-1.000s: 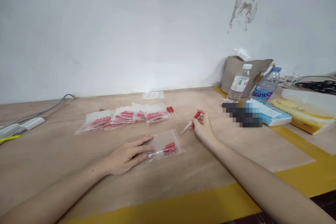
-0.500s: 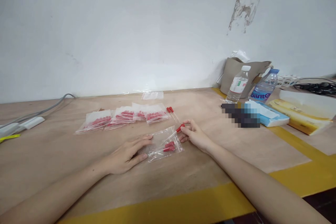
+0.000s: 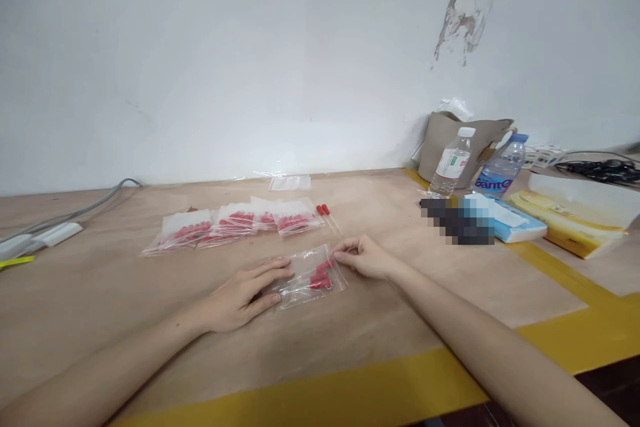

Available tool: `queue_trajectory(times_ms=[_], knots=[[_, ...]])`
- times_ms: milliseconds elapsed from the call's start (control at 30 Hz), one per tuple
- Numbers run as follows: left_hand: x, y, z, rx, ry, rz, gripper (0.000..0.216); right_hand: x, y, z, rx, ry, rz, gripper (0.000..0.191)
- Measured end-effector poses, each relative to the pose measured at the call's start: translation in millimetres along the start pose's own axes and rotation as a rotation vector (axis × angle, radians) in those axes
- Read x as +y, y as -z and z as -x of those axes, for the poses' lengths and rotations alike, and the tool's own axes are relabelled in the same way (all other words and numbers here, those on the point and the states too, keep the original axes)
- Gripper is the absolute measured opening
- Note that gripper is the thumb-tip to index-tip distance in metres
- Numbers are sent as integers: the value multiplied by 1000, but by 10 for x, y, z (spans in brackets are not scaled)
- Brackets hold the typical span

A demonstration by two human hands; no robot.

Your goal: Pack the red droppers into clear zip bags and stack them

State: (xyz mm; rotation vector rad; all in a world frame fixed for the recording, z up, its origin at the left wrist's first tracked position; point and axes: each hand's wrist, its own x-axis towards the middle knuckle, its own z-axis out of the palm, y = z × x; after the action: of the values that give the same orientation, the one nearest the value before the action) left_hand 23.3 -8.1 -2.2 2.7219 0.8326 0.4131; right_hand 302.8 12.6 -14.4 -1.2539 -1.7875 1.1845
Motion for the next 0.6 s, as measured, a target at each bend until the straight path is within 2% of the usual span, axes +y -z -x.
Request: queue_trajectory(times_ms=[167, 233, 367, 500, 600], knots=[[-34, -22, 24, -17, 10, -14, 37, 85, 303, -463, 412, -72, 278, 18], [-35, -18, 29, -27, 13, -22, 38, 105, 328, -685, 507, -133, 376, 23], [-26, -4, 29, -39, 10, -36, 37, 59, 206, -983, 492, -265, 446, 35], [-25, -5, 24, -41, 12, -42, 38, -17, 78, -1063, 425, -285, 445, 25], [-30, -9, 24, -37, 17, -35, 38, -53, 104, -1046, 422, -266, 404, 21]])
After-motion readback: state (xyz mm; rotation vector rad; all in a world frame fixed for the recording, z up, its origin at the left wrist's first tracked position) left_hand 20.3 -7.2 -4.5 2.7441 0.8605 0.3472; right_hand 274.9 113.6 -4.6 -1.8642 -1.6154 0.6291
